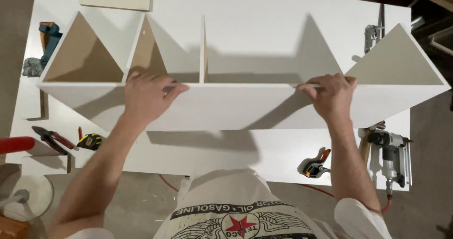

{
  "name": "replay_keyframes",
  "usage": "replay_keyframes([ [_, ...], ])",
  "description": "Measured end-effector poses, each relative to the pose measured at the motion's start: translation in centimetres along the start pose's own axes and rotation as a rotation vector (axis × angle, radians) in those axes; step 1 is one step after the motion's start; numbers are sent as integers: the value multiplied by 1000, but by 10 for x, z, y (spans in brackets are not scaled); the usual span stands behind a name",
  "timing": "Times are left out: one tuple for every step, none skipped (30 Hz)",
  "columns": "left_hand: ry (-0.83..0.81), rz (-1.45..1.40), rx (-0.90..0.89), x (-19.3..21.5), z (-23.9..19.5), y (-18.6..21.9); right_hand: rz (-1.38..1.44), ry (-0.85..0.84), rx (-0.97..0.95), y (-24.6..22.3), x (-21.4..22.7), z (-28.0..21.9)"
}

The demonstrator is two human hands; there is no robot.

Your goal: Assembling a white wooden shelf unit using a pneumatic nail gun, clamps, and glue.

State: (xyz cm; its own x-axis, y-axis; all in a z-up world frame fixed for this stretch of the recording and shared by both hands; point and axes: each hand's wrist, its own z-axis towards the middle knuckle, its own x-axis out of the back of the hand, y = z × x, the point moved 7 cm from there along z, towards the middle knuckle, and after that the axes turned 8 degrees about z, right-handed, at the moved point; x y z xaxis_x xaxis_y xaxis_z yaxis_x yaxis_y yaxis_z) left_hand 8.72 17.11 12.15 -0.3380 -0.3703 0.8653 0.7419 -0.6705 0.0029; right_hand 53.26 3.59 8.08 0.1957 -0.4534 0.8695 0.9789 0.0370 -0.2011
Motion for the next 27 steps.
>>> replay_keyframes([
  [-54,-12,15,-1,17,-5,5,-39,-24,8,-4,18],
  [-112,-28,29,-2,34,-10,8,-81,-51,15,-8,34],
  [-113,-23,38,-4,50,-17,13,-84,-42,18,-11,50],
  [-305,-4,66,-19,63,-26,-11,-89,-45,23,-14,66],
  [-497,13,96,-34,75,-35,-34,-93,-48,27,-17,82],
  [-498,16,105,-44,91,-45,-30,-95,-39,28,-18,101],
  [-586,38,130,-59,104,-56,64,-160,-93,32,-24,118],
  [-674,61,151,-74,117,-66,159,-223,-148,37,-29,133],
  [-675,65,157,-79,128,-71,164,-225,-143,39,-34,146],
  [-678,14,174,-84,141,-76,158,-262,-208,45,-41,161],
  [-680,-37,190,-89,153,-82,152,-301,-272,51,-49,175],
  [-676,-34,195,-94,162,-86,153,-298,-266,53,-54,187],
  [-656,-77,205,-99,171,-89,183,-268,-265,55,-58,200],
  [-634,-120,215,-103,181,-94,213,-237,-263,57,-62,213],
  [-629,-116,218,-125,185,-103,214,-234,-257,61,-71,221],
  [-545,-71,139,-140,197,-108,195,-238,-237,66,-80,232],
  [-461,-26,59,-156,208,-113,175,-241,-218,70,-88,243],
  [-452,-23,60,-165,216,-118,173,-233,-213,75,-100,249],
  [-498,-4,113,-179,223,-126,195,-218,-194,79,-112,257],
  [-541,16,164,-192,233,-133,216,-200,-176,86,-122,267],
  [-529,19,162,-203,237,-136,213,-188,-170,89,-131,271],
  [-536,38,144,-213,241,-138,216,-212,-164,92,-141,276],
  [-543,58,126,-225,247,-140,220,-235,-158,96,-152,283],
  [-532,59,119,-228,252,-140,215,-224,-159,101,-161,288],
  [-539,35,169,-234,256,-143,177,-224,-164,107,-172,293],
  [-554,10,223,-241,254,-146,143,-232,-168,112,-187,295],
  [-552,9,221,-248,260,-149,141,-230,-169,116,-191,301],
])
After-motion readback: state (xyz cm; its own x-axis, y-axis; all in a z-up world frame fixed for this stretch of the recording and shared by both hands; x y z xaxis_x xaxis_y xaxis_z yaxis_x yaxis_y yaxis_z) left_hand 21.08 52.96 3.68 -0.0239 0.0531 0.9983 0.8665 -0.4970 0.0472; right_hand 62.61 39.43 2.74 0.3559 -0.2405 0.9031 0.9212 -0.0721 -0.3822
